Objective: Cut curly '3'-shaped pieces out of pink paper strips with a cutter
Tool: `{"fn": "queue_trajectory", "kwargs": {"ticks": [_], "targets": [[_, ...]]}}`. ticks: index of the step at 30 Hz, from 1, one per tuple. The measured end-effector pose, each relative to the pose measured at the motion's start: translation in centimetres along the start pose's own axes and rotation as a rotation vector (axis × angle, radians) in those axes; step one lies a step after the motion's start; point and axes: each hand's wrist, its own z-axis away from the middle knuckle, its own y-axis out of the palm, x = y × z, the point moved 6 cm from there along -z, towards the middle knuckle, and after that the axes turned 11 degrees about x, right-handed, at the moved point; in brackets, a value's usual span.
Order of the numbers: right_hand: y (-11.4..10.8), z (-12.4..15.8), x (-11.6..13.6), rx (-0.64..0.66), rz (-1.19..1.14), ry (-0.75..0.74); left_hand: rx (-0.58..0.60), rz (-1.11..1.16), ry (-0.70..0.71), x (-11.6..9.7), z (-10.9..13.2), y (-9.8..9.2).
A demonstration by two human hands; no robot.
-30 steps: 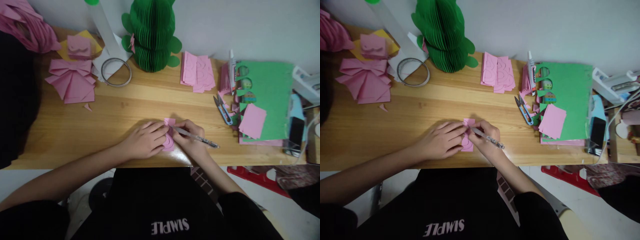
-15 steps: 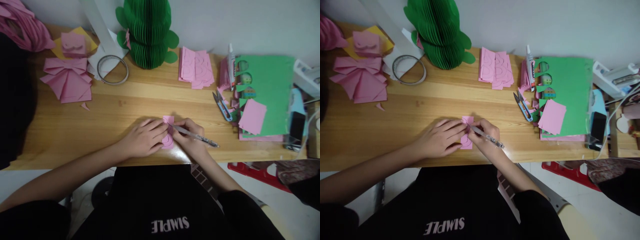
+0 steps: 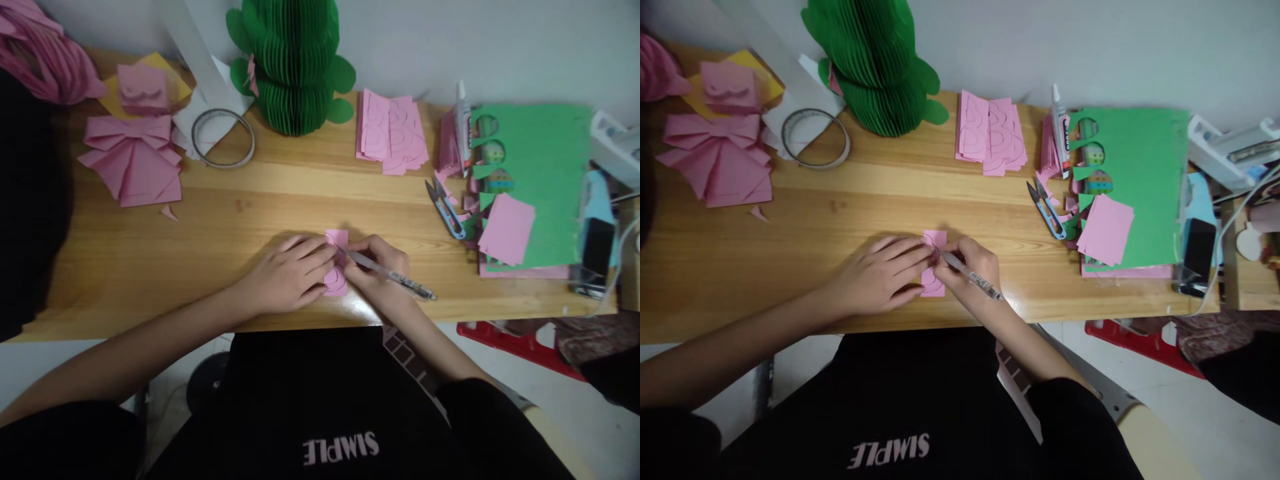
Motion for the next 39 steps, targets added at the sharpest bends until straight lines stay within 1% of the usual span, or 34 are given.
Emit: {"fn": "queue_trajectory", "kwargs": {"ticks": [11,17,22,33,36,39], "targets": [[0.14,0.68,-0.44,-0.018,0.027,0.027,0.022,0.024,0.001,0.01,-0.16,-0.10],[0.24,0.86,-0.31,-0.022,0.018,0.018,0.010,0.015,-0.011,0.09,-0.15,-0.11],[0.32,0.98,-0.24,-0.007,-0.001,0.014,-0.014,0.013,-0.002,0.04,-0.24,-0.44],[0.48,0.96,0.24,0.020,-0.060,-0.062,-0.032,0.040,-0.017,0.24,-0.24,-0.48],[0.59,0.92,0.26,0.048,-0.058,-0.055,-0.029,0.035,-0.020,0.23,-0.20,-0.55],[0.60,0.94,0.24,0.050,-0.068,-0.052,-0.020,0.045,-0.019,0.25,-0.16,-0.49]]}}
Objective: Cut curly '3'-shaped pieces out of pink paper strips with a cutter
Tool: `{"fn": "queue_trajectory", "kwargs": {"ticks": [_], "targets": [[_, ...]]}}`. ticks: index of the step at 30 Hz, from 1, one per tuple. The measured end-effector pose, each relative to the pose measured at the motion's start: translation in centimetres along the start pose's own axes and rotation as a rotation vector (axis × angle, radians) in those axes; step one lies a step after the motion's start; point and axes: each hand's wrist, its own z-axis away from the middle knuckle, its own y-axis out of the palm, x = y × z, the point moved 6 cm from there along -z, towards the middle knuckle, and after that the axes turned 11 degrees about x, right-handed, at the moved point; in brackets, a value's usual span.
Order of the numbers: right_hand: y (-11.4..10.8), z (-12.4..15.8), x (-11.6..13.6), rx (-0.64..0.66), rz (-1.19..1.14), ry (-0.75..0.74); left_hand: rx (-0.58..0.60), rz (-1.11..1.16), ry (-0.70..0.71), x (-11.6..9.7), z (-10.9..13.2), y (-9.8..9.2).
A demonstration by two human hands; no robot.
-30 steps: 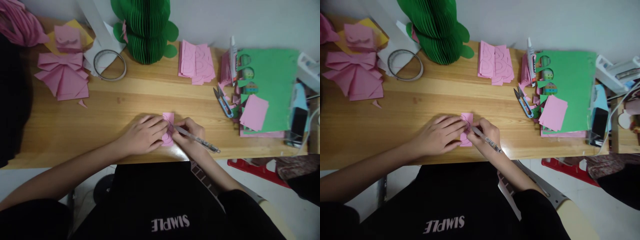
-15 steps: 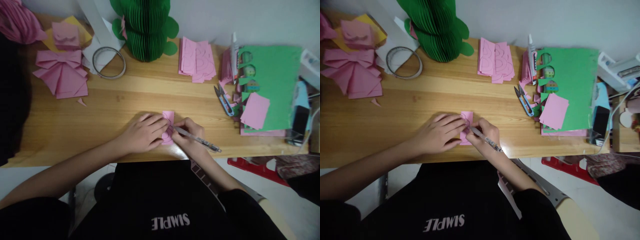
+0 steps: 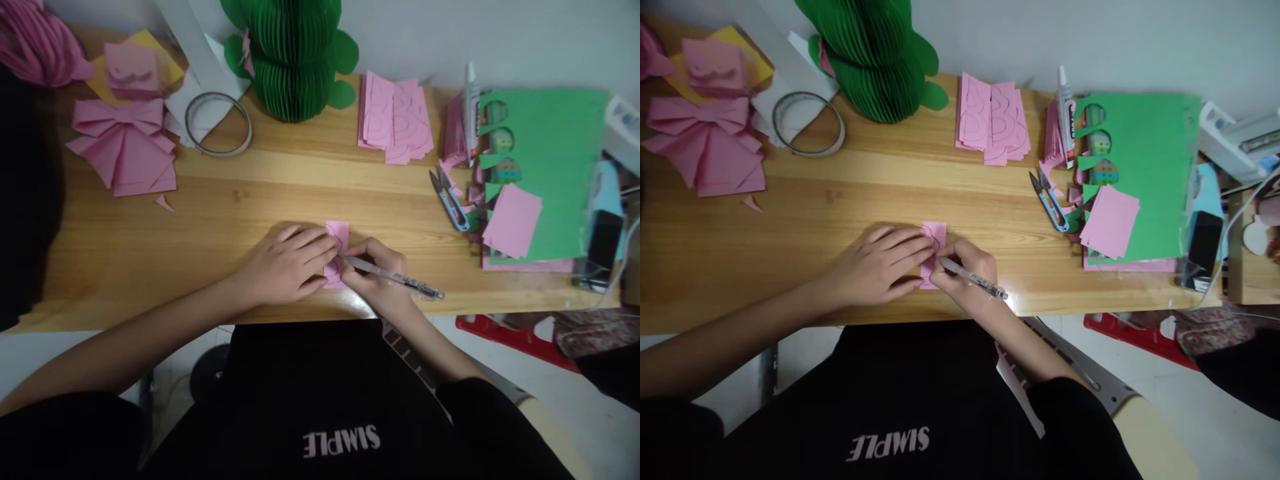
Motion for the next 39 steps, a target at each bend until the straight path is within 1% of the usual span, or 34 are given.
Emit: {"fn": "queue_trajectory", "kwargs": {"ticks": [4,16,22,29,34,39], "targets": [[0.05,0.02,-0.13,-0.012,-0.022,0.002,0.021,0.025,-0.004,0.08,-0.03,0.14],[-0.29,0.03,-0.62,-0.063,-0.004,0.066,0.042,-0.006,-0.007,0.07,-0.06,0.08],[-0.33,-0.03,-0.79,-0.093,-0.001,0.070,0.026,-0.001,-0.005,0.08,-0.10,0.10],[-0.26,0.17,-0.86,-0.112,-0.002,0.080,0.046,0.001,-0.005,-0.07,-0.08,0.02],[-0.18,0.15,-0.64,-0.126,-0.030,0.078,0.089,0.026,-0.016,0.04,-0.04,0.22],[-0.14,0.17,-0.61,-0.155,-0.039,0.071,0.079,0.020,-0.010,0.02,-0.04,0.17]]}}
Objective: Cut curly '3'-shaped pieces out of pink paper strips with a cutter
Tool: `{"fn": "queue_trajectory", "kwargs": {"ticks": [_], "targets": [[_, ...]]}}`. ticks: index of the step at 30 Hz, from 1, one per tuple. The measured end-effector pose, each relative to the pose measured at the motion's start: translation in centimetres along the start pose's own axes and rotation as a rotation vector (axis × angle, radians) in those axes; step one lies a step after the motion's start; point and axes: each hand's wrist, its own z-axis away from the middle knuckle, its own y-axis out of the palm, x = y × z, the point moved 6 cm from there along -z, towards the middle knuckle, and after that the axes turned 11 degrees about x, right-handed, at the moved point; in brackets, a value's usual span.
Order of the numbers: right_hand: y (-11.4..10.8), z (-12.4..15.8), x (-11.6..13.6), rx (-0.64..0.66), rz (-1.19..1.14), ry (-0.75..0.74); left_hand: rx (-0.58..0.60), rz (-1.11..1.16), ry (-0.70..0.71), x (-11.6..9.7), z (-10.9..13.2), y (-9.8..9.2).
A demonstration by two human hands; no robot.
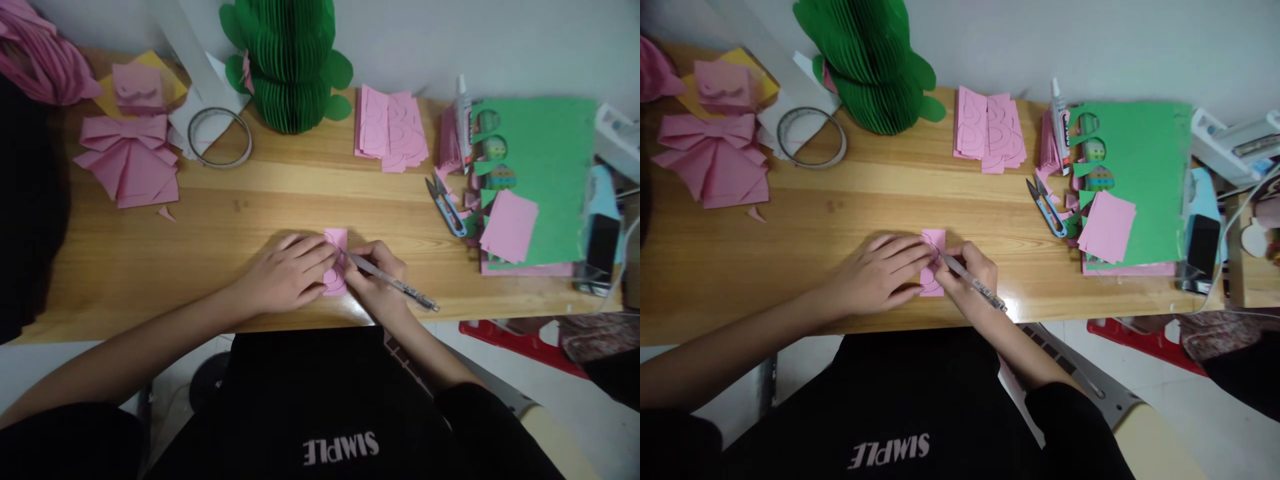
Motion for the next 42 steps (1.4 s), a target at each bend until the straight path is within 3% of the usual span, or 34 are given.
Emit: {"fn": "queue_trajectory", "kwargs": {"ticks": [16,22,29,42], "targets": [[0.5,-1.1,-0.1,0.077,-0.016,-0.047,-0.015,0.045,-0.033,0.2,0.1,0.3],[0.0,-0.9,0.0,0.018,-0.098,-0.070,0.009,0.047,-0.043,0.2,0.1,0.5],[0.5,-0.8,0.3,0.111,-0.077,-0.086,0.011,-0.008,-0.034,0.0,0.0,0.4],[0.7,-1.2,0.3,0.135,-0.004,-0.062,0.019,0.069,-0.049,0.2,0.1,0.6]]}}
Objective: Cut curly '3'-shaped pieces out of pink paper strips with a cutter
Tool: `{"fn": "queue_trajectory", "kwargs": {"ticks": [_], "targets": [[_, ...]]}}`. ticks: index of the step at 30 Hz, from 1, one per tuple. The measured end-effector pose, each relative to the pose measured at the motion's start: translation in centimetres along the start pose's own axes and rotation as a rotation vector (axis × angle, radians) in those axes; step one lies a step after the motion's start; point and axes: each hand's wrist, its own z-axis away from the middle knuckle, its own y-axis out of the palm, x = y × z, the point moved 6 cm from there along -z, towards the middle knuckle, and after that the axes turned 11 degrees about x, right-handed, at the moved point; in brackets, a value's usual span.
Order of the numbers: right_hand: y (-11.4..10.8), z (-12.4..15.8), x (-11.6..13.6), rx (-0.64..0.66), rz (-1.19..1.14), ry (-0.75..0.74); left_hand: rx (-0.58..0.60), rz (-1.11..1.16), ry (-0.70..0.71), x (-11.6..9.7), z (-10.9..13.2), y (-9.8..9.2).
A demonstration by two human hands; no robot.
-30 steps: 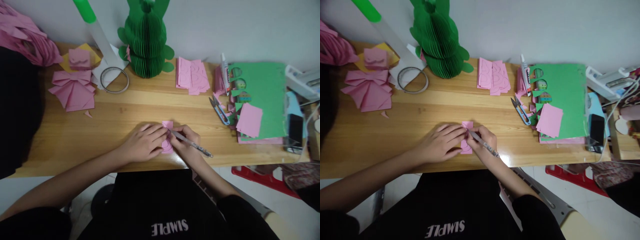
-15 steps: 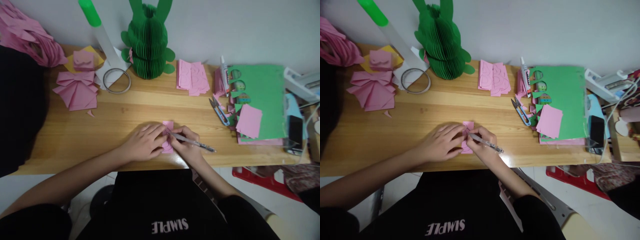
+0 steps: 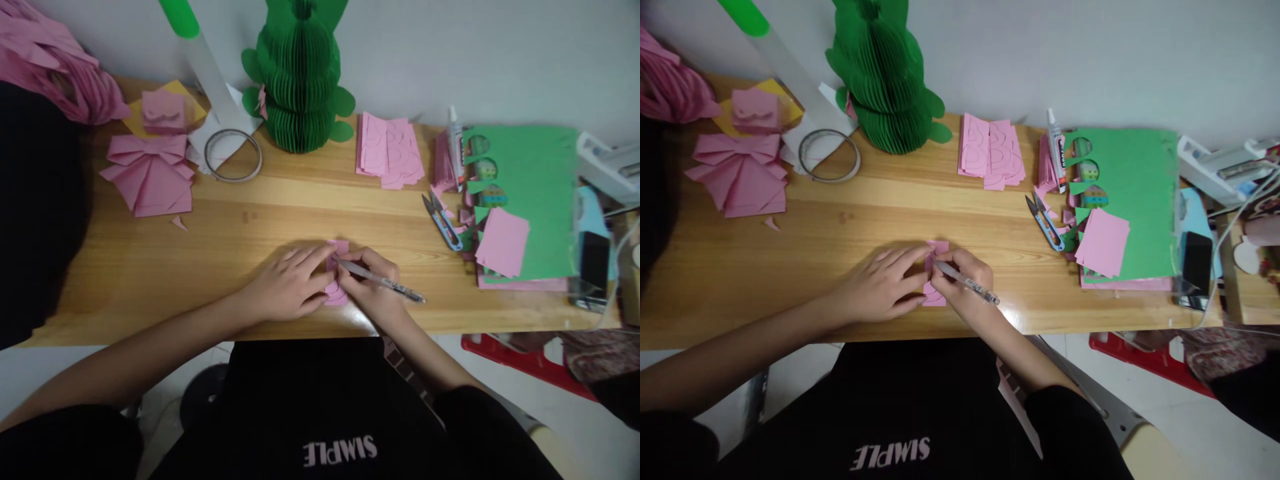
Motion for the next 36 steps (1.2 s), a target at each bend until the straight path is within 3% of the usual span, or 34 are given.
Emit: {"fn": "queue_trajectory", "kwargs": {"ticks": [24,36], "targets": [[0.44,-0.78,-0.09,0.006,-0.014,-0.109,-0.028,-0.011,0.010,0.01,0.07,-0.07],[-0.15,-0.29,0.25,0.029,0.022,-0.007,0.023,-0.024,-0.004,-0.06,-0.07,-0.11]]}}
